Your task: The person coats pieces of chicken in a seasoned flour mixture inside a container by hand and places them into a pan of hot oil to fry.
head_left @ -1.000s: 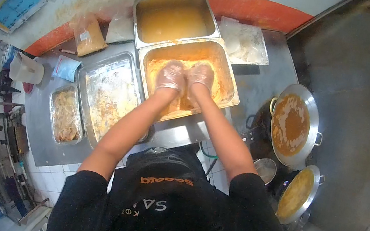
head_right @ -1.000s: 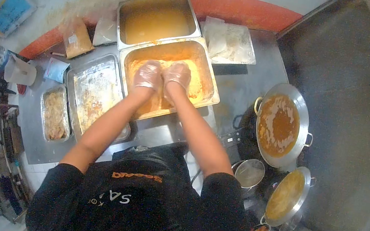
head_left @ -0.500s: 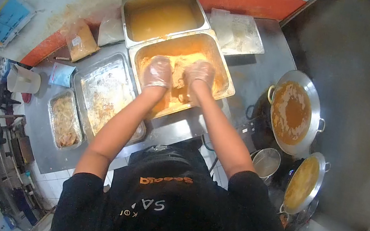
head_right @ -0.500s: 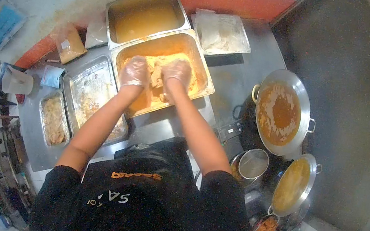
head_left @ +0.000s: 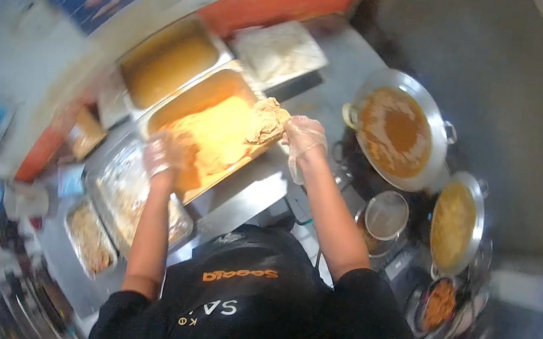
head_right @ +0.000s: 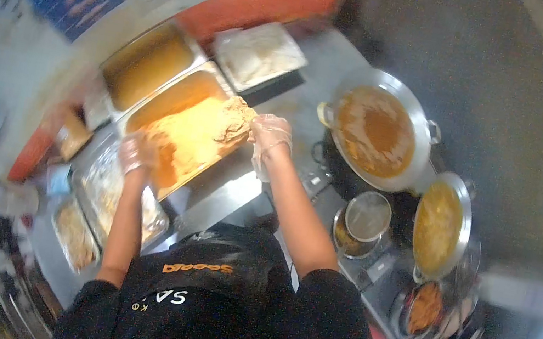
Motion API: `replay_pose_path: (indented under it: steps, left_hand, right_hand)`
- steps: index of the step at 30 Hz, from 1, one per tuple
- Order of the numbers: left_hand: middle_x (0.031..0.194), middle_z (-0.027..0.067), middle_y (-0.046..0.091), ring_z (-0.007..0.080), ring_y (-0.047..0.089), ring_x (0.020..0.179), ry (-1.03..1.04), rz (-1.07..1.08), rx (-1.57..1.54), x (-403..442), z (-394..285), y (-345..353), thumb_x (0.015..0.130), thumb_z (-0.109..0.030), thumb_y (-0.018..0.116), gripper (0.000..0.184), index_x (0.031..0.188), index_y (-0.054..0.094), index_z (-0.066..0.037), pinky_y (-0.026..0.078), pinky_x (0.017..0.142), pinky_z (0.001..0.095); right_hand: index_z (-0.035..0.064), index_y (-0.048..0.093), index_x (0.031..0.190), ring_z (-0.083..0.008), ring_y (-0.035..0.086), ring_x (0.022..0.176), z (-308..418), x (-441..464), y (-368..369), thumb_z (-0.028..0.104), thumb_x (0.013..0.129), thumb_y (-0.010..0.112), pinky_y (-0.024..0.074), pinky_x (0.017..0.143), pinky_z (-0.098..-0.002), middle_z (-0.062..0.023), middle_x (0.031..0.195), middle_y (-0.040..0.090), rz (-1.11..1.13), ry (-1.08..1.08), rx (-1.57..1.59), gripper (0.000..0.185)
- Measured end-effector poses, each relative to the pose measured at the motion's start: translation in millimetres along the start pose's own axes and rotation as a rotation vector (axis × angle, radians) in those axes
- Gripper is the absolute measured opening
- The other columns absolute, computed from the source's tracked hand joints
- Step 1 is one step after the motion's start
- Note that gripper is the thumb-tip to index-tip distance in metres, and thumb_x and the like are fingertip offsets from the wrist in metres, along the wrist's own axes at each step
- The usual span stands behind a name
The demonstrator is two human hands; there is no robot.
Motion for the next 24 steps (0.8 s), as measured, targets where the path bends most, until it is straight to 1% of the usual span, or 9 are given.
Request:
replay_pose_path:
  steps: [2, 7, 10, 11, 15, 16, 18, 22, 24]
  left_hand:
    - [0.079, 0.0162, 0.066, 0.0331, 0.063, 0.074, 0.139, -0.08, 0.081, -8, -6, -14, 0.078, -0.024, 0.063, 0.017, 0.08, 0.066, -0.007, 0.052, 0.068, 0.0419]
    - [0.083, 0.0137, 0.068, 0.0301, 0.064, 0.077, 0.165, -0.119, -0.037, 7, -23, 6, 0.08, -0.025, 0.063, 0.02, 0.084, 0.067, -0.006, 0.051, 0.072, 0.0409]
    - [0.083, 0.0128, 0.068, 0.0287, 0.064, 0.077, 0.226, -0.14, -0.061, 19, -66, 3, 0.08, -0.024, 0.064, 0.02, 0.085, 0.067, -0.005, 0.051, 0.071, 0.0398]
    - [0.083, 0.0126, 0.067, 0.0283, 0.064, 0.077, 0.242, -0.139, -0.066, 20, -76, 1, 0.08, -0.024, 0.064, 0.02, 0.085, 0.067, -0.005, 0.051, 0.071, 0.0395]
    - [0.083, 0.0114, 0.067, 0.0264, 0.064, 0.077, 0.289, -0.143, -0.066, 29, -124, -14, 0.08, -0.023, 0.064, 0.02, 0.086, 0.067, -0.004, 0.051, 0.071, 0.0381]
    - [0.083, 0.0112, 0.067, 0.026, 0.064, 0.077, 0.296, -0.14, -0.067, 31, -136, -20, 0.08, -0.023, 0.064, 0.02, 0.087, 0.067, -0.004, 0.051, 0.071, 0.0378]
    - [0.083, 0.0106, 0.067, 0.0251, 0.064, 0.078, 0.316, -0.136, -0.067, 35, -162, -36, 0.08, -0.022, 0.065, 0.02, 0.087, 0.067, -0.004, 0.051, 0.07, 0.0371]
    - [0.083, 0.0095, 0.067, 0.0233, 0.064, 0.078, 0.349, -0.128, -0.051, 38, -216, -73, 0.08, -0.021, 0.065, 0.02, 0.088, 0.066, -0.003, 0.052, 0.07, 0.0357]
    - [0.083, 0.0089, 0.067, 0.0223, 0.064, 0.078, 0.367, -0.117, -0.044, 39, -243, -91, 0.08, -0.021, 0.065, 0.02, 0.089, 0.066, -0.003, 0.052, 0.07, 0.035]
  right_hand:
    - [-0.0001, 0.063, 0.09, -0.0184, 0.06, 0.063, -15, -9, -59, 0.003, 0.086, 0.063, 0.048, 0.047, -0.0303, -0.0079, 0.077, 0.063, 0.067, 0.077, 0.724, 0.005]
    - [-0.0005, 0.063, 0.09, -0.0185, 0.057, 0.056, -56, -82, -303, 0.009, 0.086, 0.067, 0.0488, 0.048, -0.0316, -0.0078, 0.073, 0.061, -0.479, -0.178, 0.806, 0.011]
    - [0.0002, 0.065, 0.082, -0.017, 0.06, 0.057, -91, -155, -457, 0.017, 0.086, 0.06, 0.0486, 0.049, -0.0305, -0.0123, 0.075, 0.063, -0.979, -0.072, 0.267, 0.018]
    - [0.0003, 0.069, 0.083, -0.0188, 0.064, 0.062, -103, -169, -512, 0.024, 0.088, 0.053, 0.0512, 0.055, -0.0351, -0.0147, 0.078, 0.068, -0.932, 0.26, -0.495, 0.029]
    - [0.0057, 0.072, 0.09, -0.0304, 0.069, 0.091, -175, -238, -680, 0.026, 0.084, 0.052, 0.053, 0.072, -0.0379, -0.0156, 0.094, 0.07, -1.111, 0.619, -1.061, 0.029]
    - [0.0057, 0.072, 0.09, -0.0304, 0.069, 0.091, -178, -245, -697, 0.026, 0.084, 0.052, 0.053, 0.072, -0.0379, -0.0156, 0.094, 0.07, -1.117, 0.619, -1.054, 0.029]
    - [0.0026, 0.07, 0.1, -0.0329, 0.068, 0.095, -198, -291, -732, 0.032, 0.078, 0.07, 0.0539, 0.077, -0.0401, -0.0188, 0.103, 0.069, -1.466, 0.682, -0.444, 0.036]
    - [0.0013, 0.067, 0.105, -0.0335, 0.066, 0.099, -291, -267, -820, 0.027, 0.072, 0.078, 0.0533, 0.083, -0.0397, -0.0205, 0.106, 0.068, -1.549, 0.542, -0.442, 0.044]
    - [0.0019, 0.066, 0.108, -0.0333, 0.065, 0.103, -278, -267, -811, 0.023, 0.068, 0.082, 0.0531, 0.085, -0.0383, -0.0209, 0.109, 0.067, -1.494, 0.624, -0.086, 0.048]
Point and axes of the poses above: each hand's wrist, its own x-axis towards the middle knuckle, its own y-axis out of the palm, z = x × y, the point moved 9 cm from there along x, towards the middle knuckle
